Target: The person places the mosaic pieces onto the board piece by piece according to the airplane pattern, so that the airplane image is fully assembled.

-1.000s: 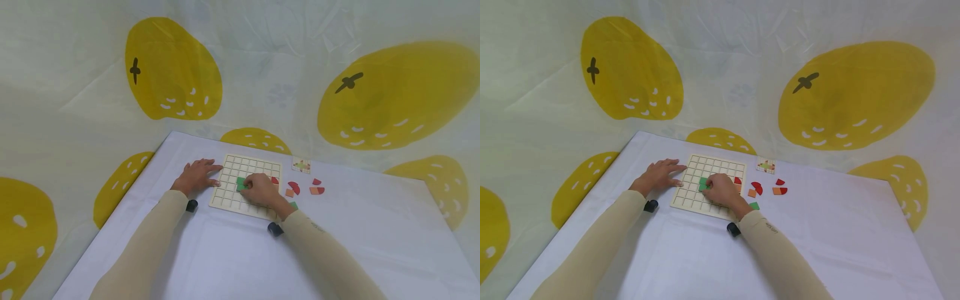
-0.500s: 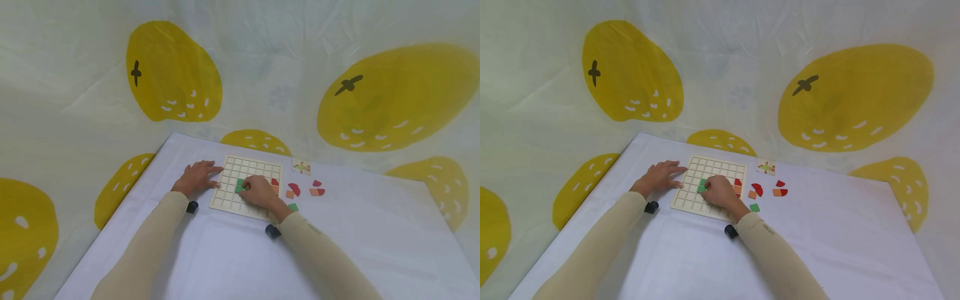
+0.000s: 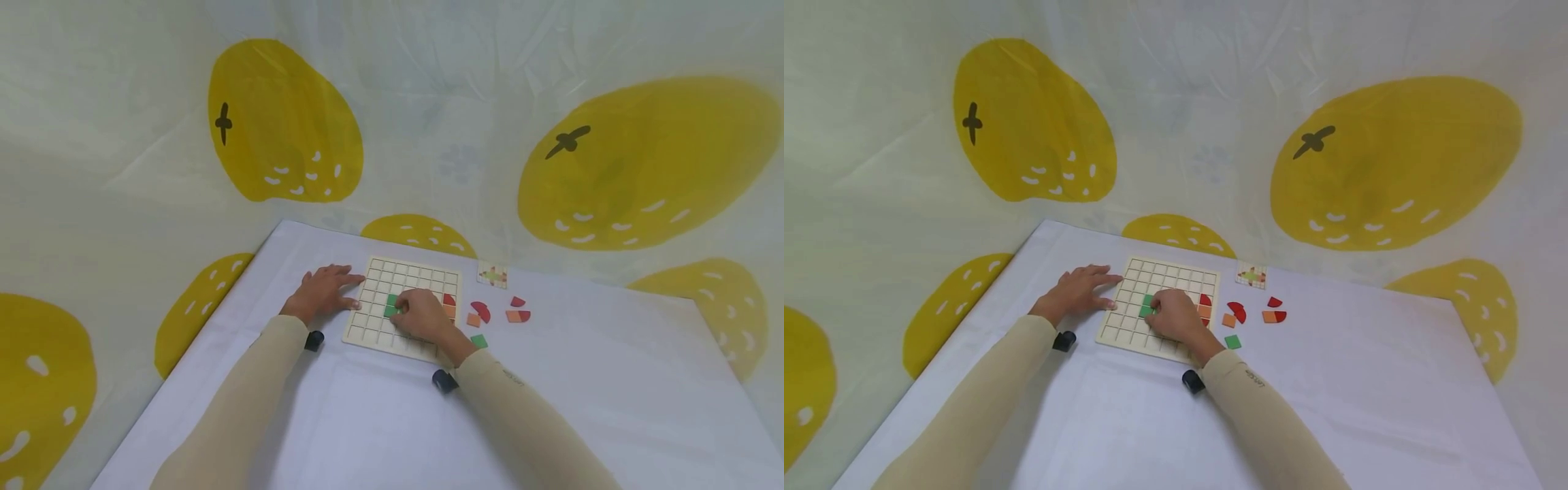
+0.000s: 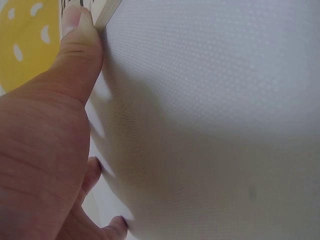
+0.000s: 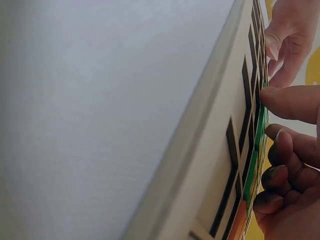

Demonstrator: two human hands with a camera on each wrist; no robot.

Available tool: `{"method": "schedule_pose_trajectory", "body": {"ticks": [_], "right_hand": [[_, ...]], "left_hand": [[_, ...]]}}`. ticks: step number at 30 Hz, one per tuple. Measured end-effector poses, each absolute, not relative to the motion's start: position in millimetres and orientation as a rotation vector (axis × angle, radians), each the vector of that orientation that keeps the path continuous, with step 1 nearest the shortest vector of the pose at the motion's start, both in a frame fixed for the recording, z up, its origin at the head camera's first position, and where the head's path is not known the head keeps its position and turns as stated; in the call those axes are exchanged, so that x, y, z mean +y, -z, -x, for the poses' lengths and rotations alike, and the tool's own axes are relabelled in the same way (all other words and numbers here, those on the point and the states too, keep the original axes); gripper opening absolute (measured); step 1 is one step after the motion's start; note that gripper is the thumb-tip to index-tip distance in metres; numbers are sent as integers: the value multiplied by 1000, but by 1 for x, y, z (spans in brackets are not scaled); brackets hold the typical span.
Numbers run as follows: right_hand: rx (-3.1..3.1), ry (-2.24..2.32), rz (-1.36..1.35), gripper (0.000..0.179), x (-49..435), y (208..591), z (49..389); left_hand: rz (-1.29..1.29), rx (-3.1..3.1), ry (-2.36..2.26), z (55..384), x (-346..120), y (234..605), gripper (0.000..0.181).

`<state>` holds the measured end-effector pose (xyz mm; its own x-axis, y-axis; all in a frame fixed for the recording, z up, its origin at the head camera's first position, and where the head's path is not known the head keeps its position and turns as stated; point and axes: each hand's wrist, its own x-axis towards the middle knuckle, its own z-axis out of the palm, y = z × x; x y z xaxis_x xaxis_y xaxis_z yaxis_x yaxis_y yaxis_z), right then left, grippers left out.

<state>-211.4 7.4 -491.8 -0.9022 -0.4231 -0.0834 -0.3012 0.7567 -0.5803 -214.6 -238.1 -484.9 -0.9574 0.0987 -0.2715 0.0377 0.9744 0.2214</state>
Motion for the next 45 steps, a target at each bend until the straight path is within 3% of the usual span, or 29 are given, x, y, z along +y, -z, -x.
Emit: {"method": "schedule_pose_trajectory", "body": {"ticks": [11, 29, 45], "right_hand": [[2752, 881, 571, 22, 22, 493, 210], [2753, 779, 513, 21, 102, 457, 194], [2727, 665, 410, 48, 185, 476, 186]], "left_hand": [[-111, 2827, -277, 216, -233, 485, 76], [-100, 2844, -261, 218, -235, 478, 76], [-124, 2829, -223, 222, -229, 475, 77]]}}
